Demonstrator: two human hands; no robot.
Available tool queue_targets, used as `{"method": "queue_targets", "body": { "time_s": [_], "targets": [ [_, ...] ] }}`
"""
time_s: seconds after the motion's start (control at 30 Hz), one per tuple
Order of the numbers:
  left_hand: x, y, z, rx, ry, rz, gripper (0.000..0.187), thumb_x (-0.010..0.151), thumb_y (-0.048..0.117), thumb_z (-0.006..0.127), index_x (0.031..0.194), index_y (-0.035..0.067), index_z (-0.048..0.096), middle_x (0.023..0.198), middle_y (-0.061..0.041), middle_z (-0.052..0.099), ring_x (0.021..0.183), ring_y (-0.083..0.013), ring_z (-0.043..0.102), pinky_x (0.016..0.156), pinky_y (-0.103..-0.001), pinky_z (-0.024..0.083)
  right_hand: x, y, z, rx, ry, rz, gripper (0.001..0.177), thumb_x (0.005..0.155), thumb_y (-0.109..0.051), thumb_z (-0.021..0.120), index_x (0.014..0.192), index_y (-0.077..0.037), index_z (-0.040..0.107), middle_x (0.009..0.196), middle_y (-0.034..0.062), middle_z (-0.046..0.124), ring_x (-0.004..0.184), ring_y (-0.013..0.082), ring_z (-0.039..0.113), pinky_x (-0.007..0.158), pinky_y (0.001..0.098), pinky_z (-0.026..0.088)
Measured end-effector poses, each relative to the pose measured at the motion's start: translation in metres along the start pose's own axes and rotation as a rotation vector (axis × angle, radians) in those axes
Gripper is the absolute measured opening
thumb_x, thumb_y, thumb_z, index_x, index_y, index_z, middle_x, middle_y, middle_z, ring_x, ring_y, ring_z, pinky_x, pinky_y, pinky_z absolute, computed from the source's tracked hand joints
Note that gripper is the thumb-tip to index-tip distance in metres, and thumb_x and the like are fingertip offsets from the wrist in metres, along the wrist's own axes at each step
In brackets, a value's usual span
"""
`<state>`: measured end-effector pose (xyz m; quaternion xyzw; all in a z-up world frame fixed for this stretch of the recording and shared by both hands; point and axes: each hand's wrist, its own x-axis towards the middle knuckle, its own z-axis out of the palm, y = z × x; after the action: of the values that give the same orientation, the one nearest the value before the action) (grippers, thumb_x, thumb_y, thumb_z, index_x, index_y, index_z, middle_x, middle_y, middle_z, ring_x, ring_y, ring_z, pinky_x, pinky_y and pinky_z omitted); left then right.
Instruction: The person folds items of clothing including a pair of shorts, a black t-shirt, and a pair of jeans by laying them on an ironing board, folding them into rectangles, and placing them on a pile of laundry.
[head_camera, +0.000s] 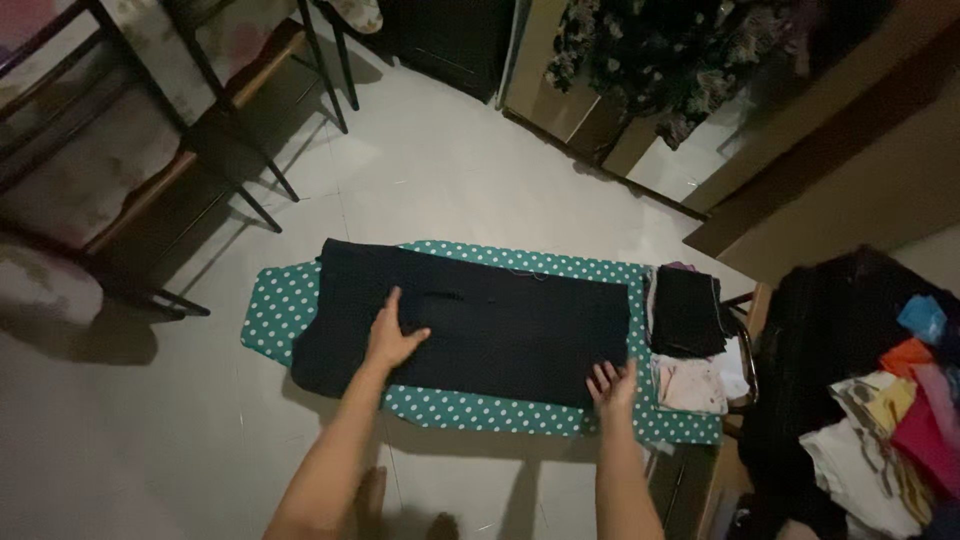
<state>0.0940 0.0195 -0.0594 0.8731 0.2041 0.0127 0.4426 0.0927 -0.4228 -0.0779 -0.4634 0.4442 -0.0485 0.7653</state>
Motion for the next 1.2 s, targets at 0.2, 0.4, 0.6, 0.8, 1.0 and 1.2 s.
{"method": "queue_targets", "body": {
  "time_s": [0.2, 0.4, 0.6, 0.8, 1.0, 1.2],
  "targets": [
    [-0.052, -0.012, -0.044, 0.387, 0.174, -0.123, 0.066, 0.081, 0.035, 0.083, 0.138, 0.02, 0.054, 0.139, -0.014, 0.051, 0.129, -0.0346, 0.05, 0.104, -0.052, 0.045, -0.05, 0.045, 0.023, -0.763, 0.089, -0.513, 0.016, 0.093, -0.023, 0.074, 0.099, -0.009, 0.072, 0.09, 0.0065, 0.073, 0.078, 0.0165, 0.066, 0.073, 0.0306, 0.055],
    [-0.076, -0.02, -0.104, 0.49, -0.024, -0.241, 0.088, 0.074, 0.045, 0.089, 0.144, 0.017, 0.045, 0.152, -0.019, 0.033, 0.141, -0.0383, 0.035, 0.112, -0.058, 0.032, -0.131, 0.116, 0.085, -0.944, -0.322, -0.556, 0.007, 0.092, -0.016, 0.073, 0.094, -0.009, 0.074, 0.089, 0.0015, 0.075, 0.082, 0.012, 0.068, 0.078, 0.0278, 0.054],
    [-0.083, -0.036, -0.139, 0.562, -0.322, -0.052, 0.11, 0.065, 0.049, 0.094, 0.151, 0.023, 0.031, 0.161, -0.016, 0.019, 0.147, -0.0357, 0.025, 0.117, -0.058, 0.026, -0.182, 0.164, 0.198, -1.101, -0.592, -0.527, 0.016, 0.09, -0.013, 0.072, 0.102, -0.003, 0.071, 0.093, 0.0076, 0.078, 0.084, 0.0153, 0.073, 0.077, 0.0308, 0.057],
    [-0.032, -0.101, -0.129, 0.2, -0.223, -0.211, 0.09, 0.073, 0.041, 0.091, 0.144, 0.016, 0.041, 0.131, -0.017, 0.057, 0.122, -0.0349, 0.056, 0.101, -0.051, 0.045, -0.193, 0.204, 0.29, -1.127, -0.695, -0.702, 0.054, 0.083, -0.002, 0.071, 0.134, -0.01, 0.054, 0.128, 0.0146, 0.065, 0.086, 0.0284, 0.074, 0.077, 0.0387, 0.058],
    [0.012, -0.137, -0.139, 0.095, -0.271, -0.199, 0.05, 0.068, 0.018, 0.086, 0.114, 0.013, 0.068, 0.092, -0.009, 0.072, 0.089, -0.0268, 0.071, 0.081, -0.04, 0.057, -0.183, 0.223, 0.322, -1.335, -0.668, -0.949, 0.064, 0.07, -0.005, 0.085, 0.128, -0.005, 0.059, 0.118, 0.0222, 0.066, 0.106, 0.0392, 0.065, 0.089, 0.0444, 0.054],
    [0.098, -0.129, -0.147, -0.383, -0.288, -0.023, 0.042, 0.073, 0.011, 0.079, 0.113, 0.013, 0.068, 0.092, -0.006, 0.062, 0.08, -0.0187, 0.06, 0.072, -0.036, 0.052, -0.162, 0.203, 0.317, -1.06, -0.562, -0.471, 0.036, 0.076, -0.016, 0.082, 0.109, -0.002, 0.074, 0.102, 0.0086, 0.077, 0.096, 0.0261, 0.074, 0.088, 0.0371, 0.057]
  ]
}}
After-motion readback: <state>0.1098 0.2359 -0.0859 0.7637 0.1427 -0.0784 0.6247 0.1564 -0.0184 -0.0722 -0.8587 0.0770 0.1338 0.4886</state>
